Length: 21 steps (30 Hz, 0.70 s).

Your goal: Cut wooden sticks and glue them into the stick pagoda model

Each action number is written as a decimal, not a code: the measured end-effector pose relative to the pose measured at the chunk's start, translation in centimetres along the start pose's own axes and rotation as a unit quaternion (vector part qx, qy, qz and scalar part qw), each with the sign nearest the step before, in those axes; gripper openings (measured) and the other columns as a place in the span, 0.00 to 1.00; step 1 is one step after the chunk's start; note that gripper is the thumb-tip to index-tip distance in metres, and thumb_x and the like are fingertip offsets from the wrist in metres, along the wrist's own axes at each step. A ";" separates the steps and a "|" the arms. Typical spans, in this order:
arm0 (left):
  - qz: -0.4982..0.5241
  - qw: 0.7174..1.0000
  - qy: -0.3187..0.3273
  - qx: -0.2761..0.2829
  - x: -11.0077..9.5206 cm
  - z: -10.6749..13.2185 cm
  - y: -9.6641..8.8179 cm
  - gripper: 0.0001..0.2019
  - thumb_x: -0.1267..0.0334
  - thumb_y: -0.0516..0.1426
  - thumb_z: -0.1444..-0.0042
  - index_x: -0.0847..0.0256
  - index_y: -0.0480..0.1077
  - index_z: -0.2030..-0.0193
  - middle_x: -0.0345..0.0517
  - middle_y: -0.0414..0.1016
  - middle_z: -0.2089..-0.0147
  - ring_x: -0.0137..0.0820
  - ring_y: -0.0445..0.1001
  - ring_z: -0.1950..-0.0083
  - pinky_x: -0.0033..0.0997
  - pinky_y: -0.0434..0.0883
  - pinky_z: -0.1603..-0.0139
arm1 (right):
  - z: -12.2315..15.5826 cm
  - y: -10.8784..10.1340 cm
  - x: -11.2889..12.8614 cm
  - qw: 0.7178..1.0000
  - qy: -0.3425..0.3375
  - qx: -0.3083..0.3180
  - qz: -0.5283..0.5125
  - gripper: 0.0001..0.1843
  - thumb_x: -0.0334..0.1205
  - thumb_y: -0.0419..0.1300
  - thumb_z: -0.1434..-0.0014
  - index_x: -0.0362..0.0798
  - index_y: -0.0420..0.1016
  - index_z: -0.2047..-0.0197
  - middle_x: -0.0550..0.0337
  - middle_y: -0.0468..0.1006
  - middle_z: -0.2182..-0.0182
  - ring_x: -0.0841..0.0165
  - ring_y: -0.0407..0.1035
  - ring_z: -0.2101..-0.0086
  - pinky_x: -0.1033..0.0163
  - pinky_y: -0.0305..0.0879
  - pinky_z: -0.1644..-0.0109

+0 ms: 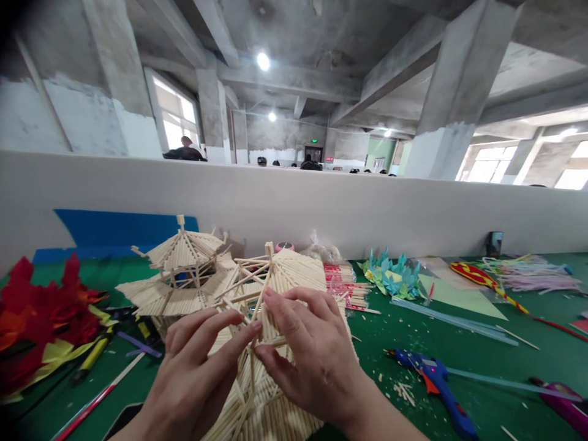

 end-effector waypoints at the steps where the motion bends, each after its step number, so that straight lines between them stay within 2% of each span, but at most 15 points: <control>1: -0.001 1.000 0.002 0.004 0.0 -0.1 0.0 0.14 0.75 0.49 0.46 0.63 0.68 0.55 0.52 0.64 0.56 0.42 0.60 0.55 0.45 0.57 0.58 | 0.1 0.0 0.0 1.000 0.001 -0.002 0.002 0.31 0.36 0.60 0.51 0.44 0.55 0.44 0.61 0.74 0.57 0.64 0.59 0.54 0.56 0.54 0.50; 6: 0.004 0.999 0.006 0.044 0.2 -0.4 0.2 0.15 0.76 0.49 0.47 0.62 0.66 0.53 0.52 0.62 0.54 0.43 0.58 0.54 0.46 0.58 0.59 | 0.5 -0.2 0.1 1.000 -0.003 -0.012 0.025 0.29 0.36 0.61 0.51 0.45 0.58 0.46 0.61 0.74 0.57 0.63 0.59 0.54 0.55 0.55 0.50; 11: 0.051 0.997 -0.009 0.065 0.6 -0.5 0.4 0.17 0.79 0.47 0.47 0.61 0.65 0.53 0.50 0.61 0.55 0.41 0.57 0.54 0.46 0.58 0.58 | 0.5 0.0 0.1 1.000 0.004 -0.011 0.022 0.29 0.36 0.61 0.51 0.46 0.58 0.46 0.62 0.74 0.56 0.64 0.60 0.54 0.56 0.55 0.50; 21: 0.148 0.982 -0.069 0.095 1.5 -0.4 0.8 0.21 0.80 0.45 0.48 0.57 0.64 0.51 0.48 0.59 0.54 0.37 0.57 0.53 0.43 0.61 0.57 | 0.6 -0.2 0.2 0.999 0.015 -0.036 0.004 0.29 0.34 0.61 0.51 0.46 0.57 0.46 0.61 0.75 0.58 0.65 0.60 0.55 0.56 0.57 0.52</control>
Point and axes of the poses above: each hand's wrist, its own z-axis away from the middle knuckle, its own y-axis out of the palm, x = y × z, the point moved 8 cm from there along -z, towards the middle knuckle
